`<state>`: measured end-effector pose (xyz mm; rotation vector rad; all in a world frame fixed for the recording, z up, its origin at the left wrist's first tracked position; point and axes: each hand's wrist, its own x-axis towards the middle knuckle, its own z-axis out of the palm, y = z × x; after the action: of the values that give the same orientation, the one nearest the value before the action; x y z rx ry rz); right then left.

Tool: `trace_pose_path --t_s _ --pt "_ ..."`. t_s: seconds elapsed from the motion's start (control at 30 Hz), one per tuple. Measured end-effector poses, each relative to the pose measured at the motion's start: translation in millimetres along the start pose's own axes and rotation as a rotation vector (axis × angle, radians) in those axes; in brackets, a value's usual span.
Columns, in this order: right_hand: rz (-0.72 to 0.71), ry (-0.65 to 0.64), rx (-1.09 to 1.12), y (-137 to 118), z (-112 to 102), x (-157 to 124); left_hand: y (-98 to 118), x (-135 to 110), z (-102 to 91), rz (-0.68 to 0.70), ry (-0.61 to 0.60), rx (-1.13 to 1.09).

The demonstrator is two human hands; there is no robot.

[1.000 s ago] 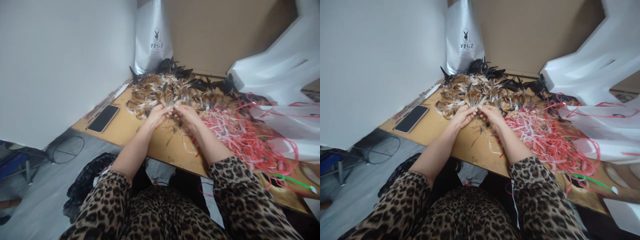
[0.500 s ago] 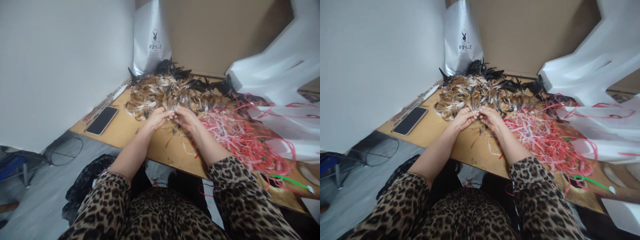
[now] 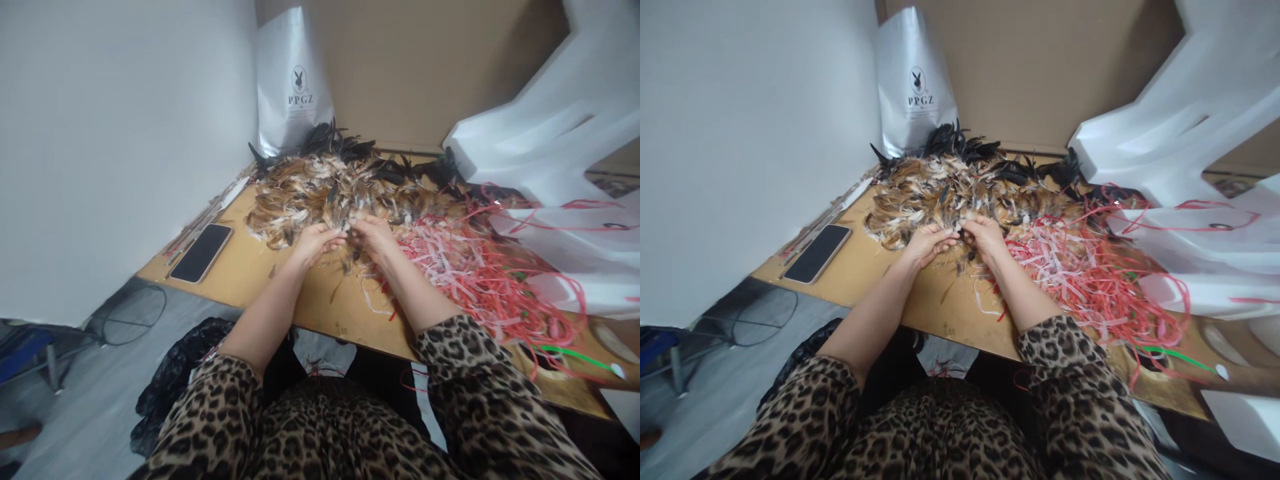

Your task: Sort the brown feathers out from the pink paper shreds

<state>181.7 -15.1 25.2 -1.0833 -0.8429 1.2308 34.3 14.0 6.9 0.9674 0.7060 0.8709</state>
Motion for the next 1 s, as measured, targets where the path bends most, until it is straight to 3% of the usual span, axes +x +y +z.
trace_pose_path --t_s 0.53,0.77,1.0 --pt "-0.008 0.036 -0.067 7 1 1 -3 0 3.5 -0.068 -0.019 0.091" --pt "-0.026 0.113 0.133 -8 -1 2 -1 3 -0.6 -0.103 0.016 -0.008" --pt "0.089 -0.069 0.037 -5 -3 2 2 3 -0.9 -0.136 0.025 -0.068"
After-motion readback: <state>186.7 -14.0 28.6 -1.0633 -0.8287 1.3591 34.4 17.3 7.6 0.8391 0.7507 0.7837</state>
